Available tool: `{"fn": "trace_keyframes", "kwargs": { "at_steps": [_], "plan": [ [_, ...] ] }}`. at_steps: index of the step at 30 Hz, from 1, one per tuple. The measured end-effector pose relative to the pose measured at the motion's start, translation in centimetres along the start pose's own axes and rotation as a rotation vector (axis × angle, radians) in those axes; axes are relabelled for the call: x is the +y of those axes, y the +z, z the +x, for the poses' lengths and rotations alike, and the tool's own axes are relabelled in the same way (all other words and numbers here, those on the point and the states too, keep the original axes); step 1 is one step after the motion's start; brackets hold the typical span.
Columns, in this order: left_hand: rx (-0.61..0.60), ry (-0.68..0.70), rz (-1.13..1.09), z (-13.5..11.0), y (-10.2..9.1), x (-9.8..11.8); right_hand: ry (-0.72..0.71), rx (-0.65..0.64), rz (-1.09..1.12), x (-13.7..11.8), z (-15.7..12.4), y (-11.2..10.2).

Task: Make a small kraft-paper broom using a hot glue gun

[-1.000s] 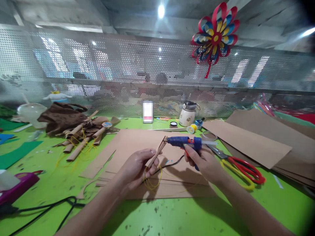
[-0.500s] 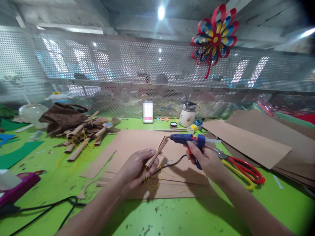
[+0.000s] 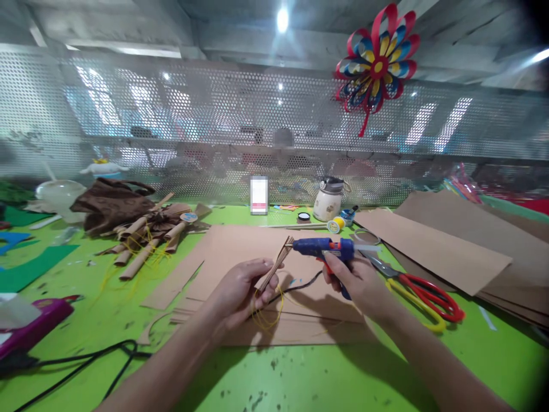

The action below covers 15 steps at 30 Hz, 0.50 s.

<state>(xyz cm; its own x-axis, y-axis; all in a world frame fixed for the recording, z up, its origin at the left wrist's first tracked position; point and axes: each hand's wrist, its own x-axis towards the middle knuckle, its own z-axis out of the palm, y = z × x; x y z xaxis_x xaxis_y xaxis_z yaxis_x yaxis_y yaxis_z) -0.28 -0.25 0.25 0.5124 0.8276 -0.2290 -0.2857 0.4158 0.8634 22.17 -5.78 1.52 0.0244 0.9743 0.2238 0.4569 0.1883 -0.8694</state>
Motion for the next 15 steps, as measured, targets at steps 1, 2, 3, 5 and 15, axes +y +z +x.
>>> {"fn": "trace_keyframes", "kwargs": {
  "at_steps": [1, 2, 3, 5, 15],
  "plan": [
    [-0.008, 0.003, -0.001, 0.04, -0.06, -0.05, -0.005, -0.013, -0.011, -0.08, -0.05, 0.06],
    [-0.016, 0.006, -0.002, 0.05, -0.08, -0.07, -0.007, -0.017, -0.023, -0.13, -0.08, 0.09],
    [-0.022, 0.007, -0.002, 0.02, -0.05, -0.06, -0.009, -0.015, -0.035, -0.16, -0.09, 0.09],
    [-0.023, 0.001, -0.001, -0.11, 0.13, 0.06, -0.011, -0.003, -0.056, -0.16, -0.08, 0.0],
    [0.009, -0.009, 0.013, -0.25, 0.42, 0.38, -0.003, 0.041, -0.112, 0.33, 0.19, -0.37]
  ]
}}
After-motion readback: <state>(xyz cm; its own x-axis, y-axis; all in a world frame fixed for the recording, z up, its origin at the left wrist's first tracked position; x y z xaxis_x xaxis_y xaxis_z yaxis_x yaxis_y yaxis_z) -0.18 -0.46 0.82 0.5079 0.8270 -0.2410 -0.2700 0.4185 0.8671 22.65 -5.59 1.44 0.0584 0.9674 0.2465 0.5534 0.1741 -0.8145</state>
